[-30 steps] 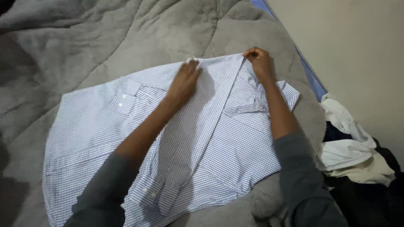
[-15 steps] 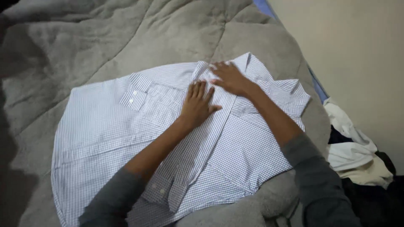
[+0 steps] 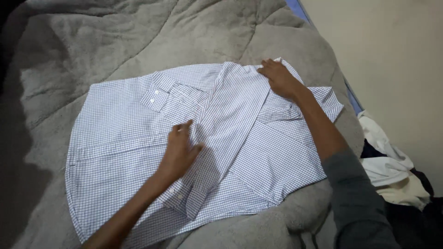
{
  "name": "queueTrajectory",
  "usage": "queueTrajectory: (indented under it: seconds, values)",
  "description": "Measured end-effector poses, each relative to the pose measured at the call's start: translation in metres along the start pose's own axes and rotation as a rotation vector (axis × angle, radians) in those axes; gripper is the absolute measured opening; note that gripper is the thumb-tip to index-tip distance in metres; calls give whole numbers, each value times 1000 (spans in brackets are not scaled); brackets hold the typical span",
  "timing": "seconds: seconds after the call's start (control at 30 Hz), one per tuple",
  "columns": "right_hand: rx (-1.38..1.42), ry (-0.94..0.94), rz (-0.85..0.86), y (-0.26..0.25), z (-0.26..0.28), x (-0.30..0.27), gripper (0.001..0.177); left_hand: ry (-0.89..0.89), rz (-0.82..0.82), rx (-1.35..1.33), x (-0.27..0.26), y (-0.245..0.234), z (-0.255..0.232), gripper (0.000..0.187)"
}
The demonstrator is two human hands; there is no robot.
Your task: The person is folding a long-sleeved button-down shirt on a bed.
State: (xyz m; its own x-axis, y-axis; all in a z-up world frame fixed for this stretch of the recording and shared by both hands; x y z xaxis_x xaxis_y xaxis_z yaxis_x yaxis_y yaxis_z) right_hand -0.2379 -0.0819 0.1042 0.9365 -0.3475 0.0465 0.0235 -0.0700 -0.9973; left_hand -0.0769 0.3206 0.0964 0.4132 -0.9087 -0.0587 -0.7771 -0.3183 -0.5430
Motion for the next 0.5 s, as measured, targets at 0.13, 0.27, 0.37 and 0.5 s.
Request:
queueTrajectory:
  seconds: [0.13,0.27,0.37,0.5]
  values:
    - [27,-219,-69,0,-2,-5,50,-395,218,-118,-15,-13,40,73]
    - [82,-329,-100,30,-26,-5,73,-457,324,-353,-39,-17,40,64]
    - [189,-280,-64,21,-18,-8,59,-459,343,-483,-42,-12,63,52]
    - [282,-117,22,-4,11,-8,39,-402,359,-378,-39,-2,82,54]
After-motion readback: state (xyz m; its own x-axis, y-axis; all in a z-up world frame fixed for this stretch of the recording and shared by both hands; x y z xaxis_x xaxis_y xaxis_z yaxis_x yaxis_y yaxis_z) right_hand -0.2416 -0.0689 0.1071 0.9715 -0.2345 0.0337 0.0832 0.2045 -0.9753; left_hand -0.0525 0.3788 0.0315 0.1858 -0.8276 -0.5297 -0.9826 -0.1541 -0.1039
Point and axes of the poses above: each hand's wrist, its own x-axis towards the middle knuckle, its own y-axis out of the palm, z = x × y, the point moved 1 cm from there along x, towards the middle knuckle, and after that the axes turned 7 degrees about -x, right-handed, at the moved point
